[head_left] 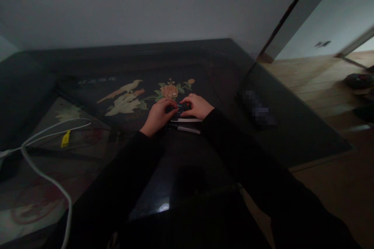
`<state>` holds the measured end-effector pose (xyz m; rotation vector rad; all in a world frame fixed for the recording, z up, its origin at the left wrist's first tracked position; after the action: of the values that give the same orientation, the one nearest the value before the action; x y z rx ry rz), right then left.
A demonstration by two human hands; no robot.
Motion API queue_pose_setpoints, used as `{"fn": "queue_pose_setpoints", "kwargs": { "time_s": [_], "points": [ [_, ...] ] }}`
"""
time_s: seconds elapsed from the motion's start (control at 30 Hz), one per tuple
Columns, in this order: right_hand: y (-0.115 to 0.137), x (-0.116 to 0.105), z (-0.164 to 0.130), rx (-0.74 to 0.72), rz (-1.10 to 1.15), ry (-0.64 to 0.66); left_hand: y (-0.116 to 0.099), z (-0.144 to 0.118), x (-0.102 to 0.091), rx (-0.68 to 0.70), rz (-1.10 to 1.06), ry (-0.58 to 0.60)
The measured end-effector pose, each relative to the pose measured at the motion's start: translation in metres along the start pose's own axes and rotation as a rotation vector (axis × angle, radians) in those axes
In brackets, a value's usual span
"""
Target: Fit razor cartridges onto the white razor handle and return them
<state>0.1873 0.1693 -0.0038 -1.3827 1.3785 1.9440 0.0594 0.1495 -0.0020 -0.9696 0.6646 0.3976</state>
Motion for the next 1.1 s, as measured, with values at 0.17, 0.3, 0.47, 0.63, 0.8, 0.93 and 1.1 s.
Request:
{"fn": "queue_pose_setpoints", "kwargs": {
  "time_s": [0.17,0.3,0.47,0.63,0.8,0.93,1.1],
  "points": [
    [-0.0007,0.0007,0.0004,0.01,-0.006,0.001,-0.0013,0.0002,-0.0001,-0.005,0.001,0.009],
    [0.0,0.0001,0.0,0.013,-0.013,0.001,-0.0028,0.0006,-0.0005,-0.004,0.0,0.01],
    [0.0014,-0.0006,-0.0011,0.011,-0.016,0.001,-0.0026,0.001,-0.0003,-0.013,0.001,0.018],
    [0.0003,-0.0003,-0.0009,0.017,-0.02,-0.003,-0.0035,0.0004,-0.0015,-0.02,0.004,0.015],
    [0.0008,-0.0007,-0.0011,0.016,-0.023,-0.005,-0.0025,0.0004,-0.0008,-0.028,0.0,0.009],
    [0.001,-0.0006,-0.0015,0.014,-0.027,-0.004,0.0,0.0003,-0.0009,-0.039,0.003,-0.005],
    [0.002,-0.0006,-0.0017,0.005,-0.038,-0.007,-0.0031,0.0011,-0.0065,-0.019,-0.021,-0.062]
  ]
}}
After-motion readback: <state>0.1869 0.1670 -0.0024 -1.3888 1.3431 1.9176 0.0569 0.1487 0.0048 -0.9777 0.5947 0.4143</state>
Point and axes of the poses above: each hand's wrist, its own z-axis towards the middle knuckle, its own x-axis out of the palm, y = z × x, the point moved 8 cm from there along z, towards the middle knuckle, and after that the axes turned 3 degrees about -z, right-handed, at the moved point
